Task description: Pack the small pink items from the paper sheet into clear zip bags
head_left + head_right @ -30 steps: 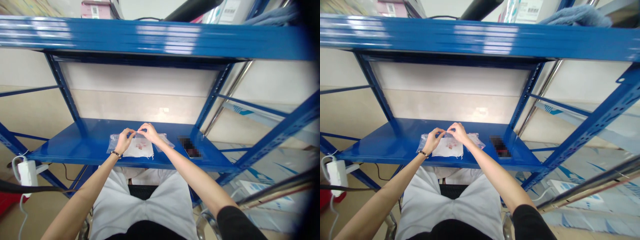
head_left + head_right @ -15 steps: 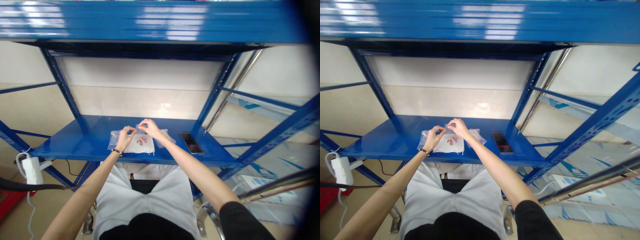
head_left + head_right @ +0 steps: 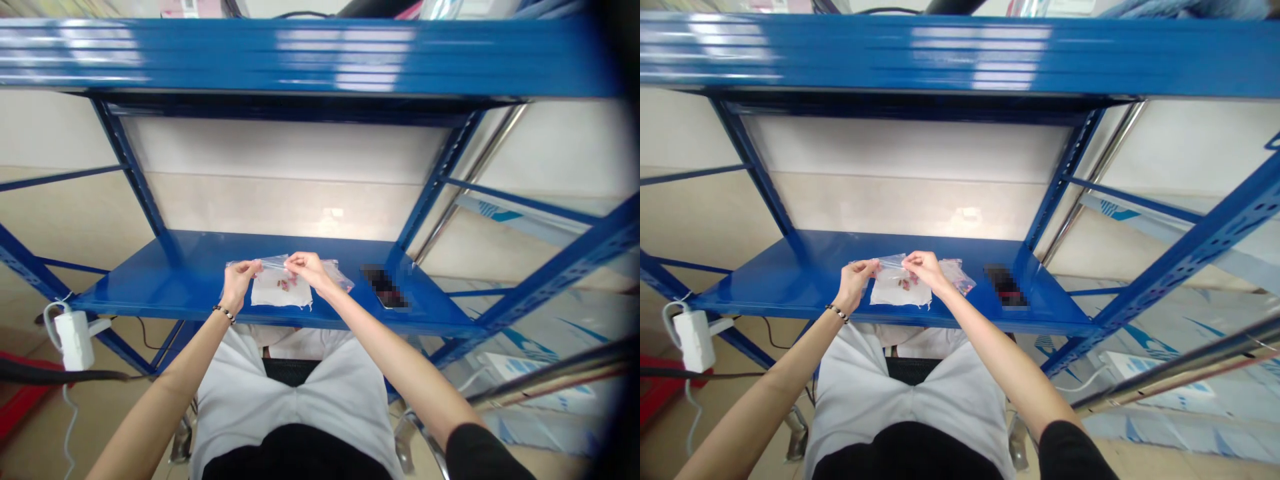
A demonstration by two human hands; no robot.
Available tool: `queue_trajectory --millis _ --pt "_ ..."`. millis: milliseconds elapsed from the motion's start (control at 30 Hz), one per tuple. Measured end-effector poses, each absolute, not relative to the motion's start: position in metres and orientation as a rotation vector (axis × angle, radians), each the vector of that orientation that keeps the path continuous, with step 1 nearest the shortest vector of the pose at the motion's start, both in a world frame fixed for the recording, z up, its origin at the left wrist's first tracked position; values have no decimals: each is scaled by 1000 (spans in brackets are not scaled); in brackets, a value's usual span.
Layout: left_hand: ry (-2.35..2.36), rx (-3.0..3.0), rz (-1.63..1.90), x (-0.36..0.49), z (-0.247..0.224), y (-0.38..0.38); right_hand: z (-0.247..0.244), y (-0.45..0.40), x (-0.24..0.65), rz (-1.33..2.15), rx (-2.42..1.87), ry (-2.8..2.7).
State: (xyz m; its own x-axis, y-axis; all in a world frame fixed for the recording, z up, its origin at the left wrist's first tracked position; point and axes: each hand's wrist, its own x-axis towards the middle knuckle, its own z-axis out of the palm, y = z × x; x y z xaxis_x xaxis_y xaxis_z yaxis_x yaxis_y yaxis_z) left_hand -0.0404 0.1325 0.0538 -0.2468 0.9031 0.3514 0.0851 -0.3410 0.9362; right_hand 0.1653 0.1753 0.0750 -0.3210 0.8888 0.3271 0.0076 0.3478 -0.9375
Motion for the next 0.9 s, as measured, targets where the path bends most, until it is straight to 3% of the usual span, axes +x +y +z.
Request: queue_trajectory --millis 267,533,800,900 --pt "1382 1716 1547 -60 70 117 75 128 153 1177 -843 -1602" --pt "1175 2120 1292 -46 114 82 98 102 146 706 -808 -1849" --pt "987 1888 1038 -43 79 38 69 71 161 892 -839 -1804" --pt "1059 1925 988 -30 68 32 71 51 165 754 -876 -1867"
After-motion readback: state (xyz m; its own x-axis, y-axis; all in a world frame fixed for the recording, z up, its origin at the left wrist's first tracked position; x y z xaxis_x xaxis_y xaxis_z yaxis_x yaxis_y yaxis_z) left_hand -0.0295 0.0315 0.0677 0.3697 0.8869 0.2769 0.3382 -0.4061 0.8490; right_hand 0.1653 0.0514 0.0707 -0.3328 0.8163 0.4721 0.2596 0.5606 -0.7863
